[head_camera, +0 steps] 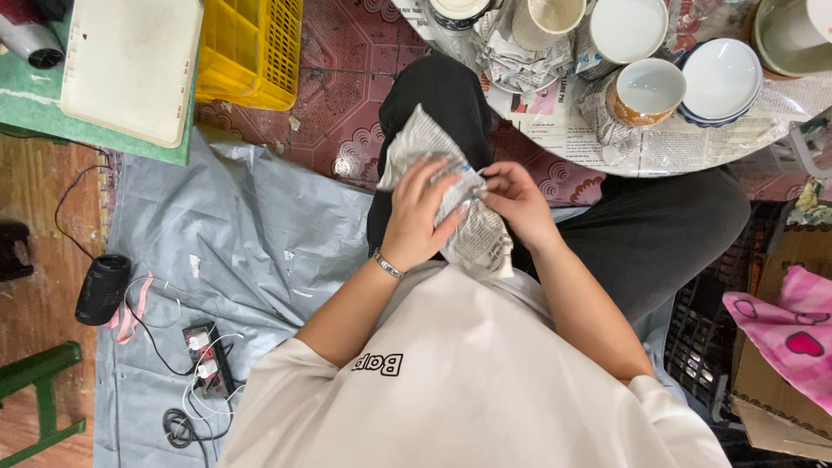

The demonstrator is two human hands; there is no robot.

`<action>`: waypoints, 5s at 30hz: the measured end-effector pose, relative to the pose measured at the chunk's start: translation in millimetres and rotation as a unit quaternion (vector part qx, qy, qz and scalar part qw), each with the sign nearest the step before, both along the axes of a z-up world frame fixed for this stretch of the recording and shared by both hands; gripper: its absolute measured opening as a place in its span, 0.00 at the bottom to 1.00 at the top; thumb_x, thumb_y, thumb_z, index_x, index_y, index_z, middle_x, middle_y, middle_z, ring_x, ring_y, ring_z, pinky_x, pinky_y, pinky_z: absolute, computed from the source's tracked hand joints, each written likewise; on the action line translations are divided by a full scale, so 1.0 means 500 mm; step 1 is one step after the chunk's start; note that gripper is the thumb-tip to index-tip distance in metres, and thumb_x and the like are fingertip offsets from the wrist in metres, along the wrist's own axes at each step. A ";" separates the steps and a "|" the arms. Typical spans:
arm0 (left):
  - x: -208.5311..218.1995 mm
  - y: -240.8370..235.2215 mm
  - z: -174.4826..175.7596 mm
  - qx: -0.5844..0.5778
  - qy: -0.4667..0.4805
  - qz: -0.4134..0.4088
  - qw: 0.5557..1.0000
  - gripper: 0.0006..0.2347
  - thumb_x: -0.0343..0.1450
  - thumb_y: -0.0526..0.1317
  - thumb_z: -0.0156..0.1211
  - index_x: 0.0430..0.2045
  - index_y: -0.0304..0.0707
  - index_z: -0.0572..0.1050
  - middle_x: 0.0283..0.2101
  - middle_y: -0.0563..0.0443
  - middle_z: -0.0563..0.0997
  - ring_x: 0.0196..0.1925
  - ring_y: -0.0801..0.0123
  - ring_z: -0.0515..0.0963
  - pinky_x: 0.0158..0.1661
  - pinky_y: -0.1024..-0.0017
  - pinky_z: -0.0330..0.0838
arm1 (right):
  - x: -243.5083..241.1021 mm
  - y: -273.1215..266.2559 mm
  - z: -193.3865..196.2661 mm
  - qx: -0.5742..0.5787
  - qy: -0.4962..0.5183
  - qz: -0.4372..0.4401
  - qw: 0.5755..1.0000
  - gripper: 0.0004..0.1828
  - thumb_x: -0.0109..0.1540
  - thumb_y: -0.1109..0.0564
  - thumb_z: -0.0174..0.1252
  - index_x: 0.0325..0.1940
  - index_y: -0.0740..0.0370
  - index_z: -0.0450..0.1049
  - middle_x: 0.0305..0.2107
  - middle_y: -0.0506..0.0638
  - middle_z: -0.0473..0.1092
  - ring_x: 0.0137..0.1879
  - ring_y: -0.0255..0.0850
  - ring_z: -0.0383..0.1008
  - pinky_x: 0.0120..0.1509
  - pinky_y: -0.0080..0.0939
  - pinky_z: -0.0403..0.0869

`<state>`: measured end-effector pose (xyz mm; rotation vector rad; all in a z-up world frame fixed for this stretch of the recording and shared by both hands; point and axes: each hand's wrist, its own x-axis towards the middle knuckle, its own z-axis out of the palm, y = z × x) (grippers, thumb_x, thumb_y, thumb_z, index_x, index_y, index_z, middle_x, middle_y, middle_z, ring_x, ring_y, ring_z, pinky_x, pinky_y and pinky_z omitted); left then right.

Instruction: The person sits on the floor and wraps individual ceramic cups and bowls with newspaper. They fold the paper around each item, tuck the edges, and place the wrapped items on a nearby table.

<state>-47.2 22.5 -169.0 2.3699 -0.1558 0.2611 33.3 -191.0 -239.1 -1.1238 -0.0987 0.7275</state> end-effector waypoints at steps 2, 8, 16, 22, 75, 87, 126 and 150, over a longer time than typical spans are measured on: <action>0.006 0.004 -0.013 0.043 0.017 0.000 0.999 0.27 0.71 0.49 0.66 0.64 0.41 0.68 0.71 0.41 0.63 0.75 0.41 0.57 0.71 0.44 0.50 | -0.001 0.006 0.014 -0.023 -0.026 -0.008 0.999 0.26 0.64 0.69 0.60 0.64 0.65 0.62 0.48 0.54 0.71 0.52 0.37 0.74 0.59 0.36 0.75; 0.023 -0.006 -0.043 0.100 0.033 -0.018 0.994 0.38 0.67 0.59 0.67 0.70 0.41 0.61 0.75 0.34 0.54 0.78 0.36 0.48 0.71 0.35 0.41 | 0.010 0.007 0.051 0.022 0.157 0.093 0.983 0.38 0.59 0.65 0.59 0.73 0.58 0.54 0.46 0.56 0.74 0.50 0.39 0.77 0.55 0.39 0.76; 0.035 -0.004 -0.081 0.139 0.017 -0.072 0.988 0.40 0.64 0.64 0.66 0.70 0.48 0.62 0.76 0.32 0.50 0.78 0.34 0.49 0.71 0.34 0.37 | 0.028 -0.026 0.002 -0.131 0.078 0.100 0.983 0.21 0.59 0.63 0.66 0.55 0.71 0.72 0.40 0.52 0.76 0.43 0.35 0.76 0.49 0.35 0.75; 0.042 -0.012 -0.085 0.160 0.017 -0.063 0.985 0.37 0.66 0.64 0.63 0.70 0.50 0.63 0.76 0.34 0.53 0.77 0.37 0.52 0.71 0.36 0.39 | 0.017 -0.049 -0.024 -0.213 -0.036 0.110 0.970 0.22 0.58 0.61 0.67 0.53 0.69 0.70 0.37 0.50 0.74 0.40 0.33 0.72 0.42 0.36 0.72; 0.100 -0.015 -0.060 0.225 0.073 0.056 0.970 0.35 0.63 0.46 0.66 0.69 0.59 0.62 0.76 0.40 0.51 0.77 0.39 0.48 0.69 0.40 0.43 | -0.014 0.034 0.038 -0.233 -0.322 0.025 0.917 0.51 0.46 0.56 0.77 0.71 0.58 0.62 0.54 0.50 0.63 0.40 0.38 0.64 0.45 0.36 0.71; 0.094 -0.010 -0.007 0.184 0.095 0.032 0.978 0.40 0.61 0.64 0.61 0.70 0.59 0.57 0.76 0.39 0.46 0.76 0.36 0.46 0.68 0.35 0.42 | 0.022 -0.005 -0.009 -0.163 -0.161 0.064 0.971 0.40 0.55 0.58 0.72 0.69 0.58 0.65 0.51 0.45 0.72 0.52 0.32 0.71 0.54 0.34 0.72; 0.013 0.147 -0.205 -0.063 0.153 0.084 0.983 0.34 0.75 0.44 0.63 0.75 0.52 0.49 0.79 0.36 0.42 0.81 0.43 0.41 0.75 0.49 0.43 | 0.031 0.068 0.130 -0.442 -0.321 0.075 0.834 0.13 0.70 0.48 0.57 0.40 0.60 0.74 0.27 0.58 0.74 0.34 0.56 0.76 0.37 0.51 0.71; -0.005 0.015 -0.059 0.152 0.064 0.007 0.986 0.41 0.66 0.59 0.69 0.72 0.39 0.58 0.77 0.48 0.54 0.79 0.51 0.49 0.71 0.35 0.43 | 0.055 0.072 0.109 -0.463 -0.408 0.002 0.787 0.15 0.65 0.54 0.64 0.54 0.58 0.73 0.33 0.57 0.72 0.37 0.52 0.74 0.42 0.49 0.70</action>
